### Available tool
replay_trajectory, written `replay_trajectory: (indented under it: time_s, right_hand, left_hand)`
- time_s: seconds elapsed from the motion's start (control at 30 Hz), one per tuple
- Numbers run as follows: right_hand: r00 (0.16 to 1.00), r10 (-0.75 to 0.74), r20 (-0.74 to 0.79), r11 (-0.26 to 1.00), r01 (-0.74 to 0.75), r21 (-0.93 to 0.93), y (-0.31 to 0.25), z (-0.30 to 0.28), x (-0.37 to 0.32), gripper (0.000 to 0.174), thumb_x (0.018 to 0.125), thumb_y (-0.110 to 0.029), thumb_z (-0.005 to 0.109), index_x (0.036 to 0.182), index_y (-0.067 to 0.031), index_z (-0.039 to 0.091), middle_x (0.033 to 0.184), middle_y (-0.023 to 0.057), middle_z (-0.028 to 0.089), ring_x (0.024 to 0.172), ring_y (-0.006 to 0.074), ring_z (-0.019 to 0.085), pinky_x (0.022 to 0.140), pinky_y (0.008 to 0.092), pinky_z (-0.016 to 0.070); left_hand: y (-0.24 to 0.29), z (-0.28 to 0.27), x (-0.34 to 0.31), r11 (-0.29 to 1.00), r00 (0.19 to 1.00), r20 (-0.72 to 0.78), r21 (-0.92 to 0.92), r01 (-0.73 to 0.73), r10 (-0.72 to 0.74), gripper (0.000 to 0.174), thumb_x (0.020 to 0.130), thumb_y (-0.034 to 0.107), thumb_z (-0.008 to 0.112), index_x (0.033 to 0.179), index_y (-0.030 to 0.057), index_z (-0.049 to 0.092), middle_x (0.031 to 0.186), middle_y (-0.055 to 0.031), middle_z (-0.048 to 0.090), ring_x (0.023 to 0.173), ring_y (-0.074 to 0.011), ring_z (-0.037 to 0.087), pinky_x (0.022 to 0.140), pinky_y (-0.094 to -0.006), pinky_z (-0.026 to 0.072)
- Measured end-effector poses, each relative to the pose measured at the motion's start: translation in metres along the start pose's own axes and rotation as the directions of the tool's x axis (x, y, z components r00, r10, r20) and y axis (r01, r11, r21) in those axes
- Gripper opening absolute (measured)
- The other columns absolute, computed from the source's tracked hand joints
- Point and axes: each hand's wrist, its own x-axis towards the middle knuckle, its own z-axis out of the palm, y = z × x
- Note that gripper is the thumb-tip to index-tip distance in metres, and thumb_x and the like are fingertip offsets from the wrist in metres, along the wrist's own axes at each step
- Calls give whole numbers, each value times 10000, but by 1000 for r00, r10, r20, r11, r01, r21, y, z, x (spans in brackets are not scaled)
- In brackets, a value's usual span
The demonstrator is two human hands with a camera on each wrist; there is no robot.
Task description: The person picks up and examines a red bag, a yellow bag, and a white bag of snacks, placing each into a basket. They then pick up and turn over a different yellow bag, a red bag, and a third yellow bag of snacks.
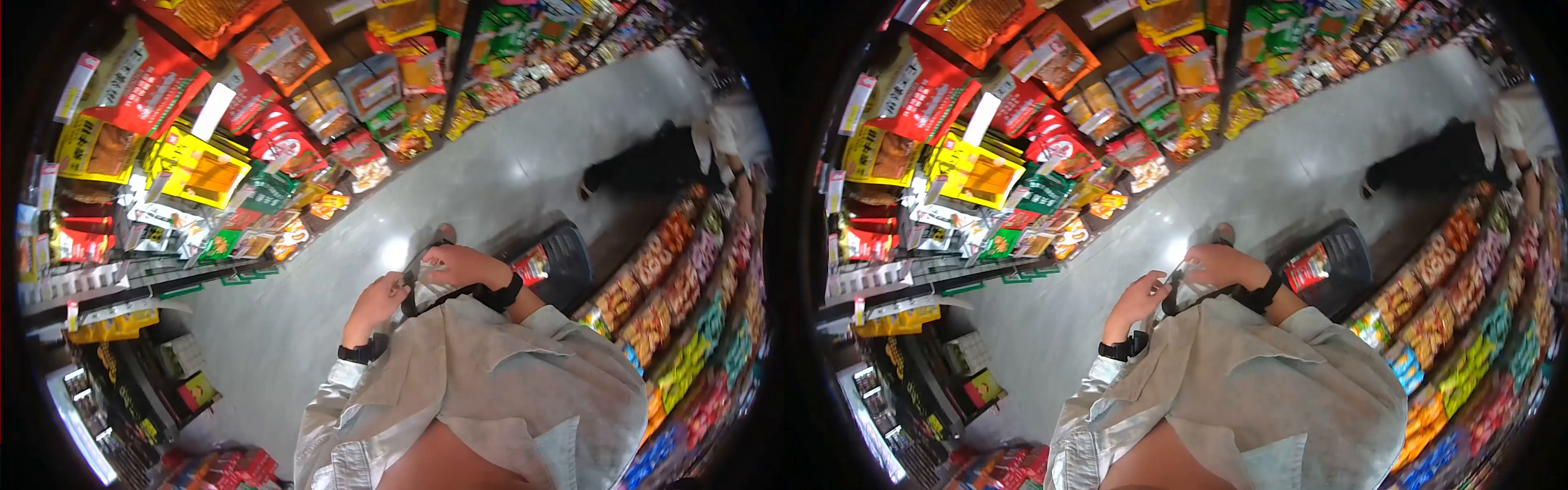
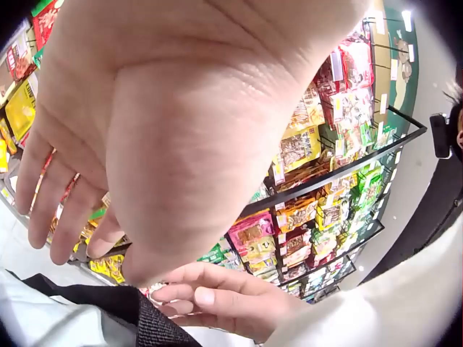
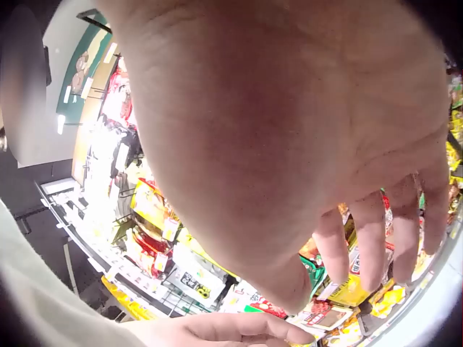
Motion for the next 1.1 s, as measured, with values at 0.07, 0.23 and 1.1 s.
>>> replay_trajectory:
  time_s: [0.07,0.23,1.1]
  right_hand:
    - [996,-75,-40,994,72,-76,2,-24,27,382,883,-256,711,1191,-48,624,1056,185,689,1023,356,665,866,434,531]
    - [989,-147,24,969,149,-195,-5,-76,62,361,872,-254,692,1178,-74,623,1052,162,684,1061,379,642,899,462,519]
    - [873,257,-415,966,-230,115,-28,-137,198,338,929,-219,711,1207,-43,632,1061,148,710,996,269,696,857,377,554]
  left_hand:
    - [7,-14,14,1000,997,-73,-18,1,-2,427,943,328,670,1263,51,610,1010,-184,719,931,-341,704,817,-424,545]
    - [31,-36,44,997,970,-234,20,72,-65,412,951,315,656,1273,60,612,1030,-177,722,919,-345,704,815,-430,546]
    - [-3,-372,333,868,528,-840,-166,-467,124,713,925,149,730,1496,11,327,1366,-227,558,1174,-286,598,1012,-379,477]
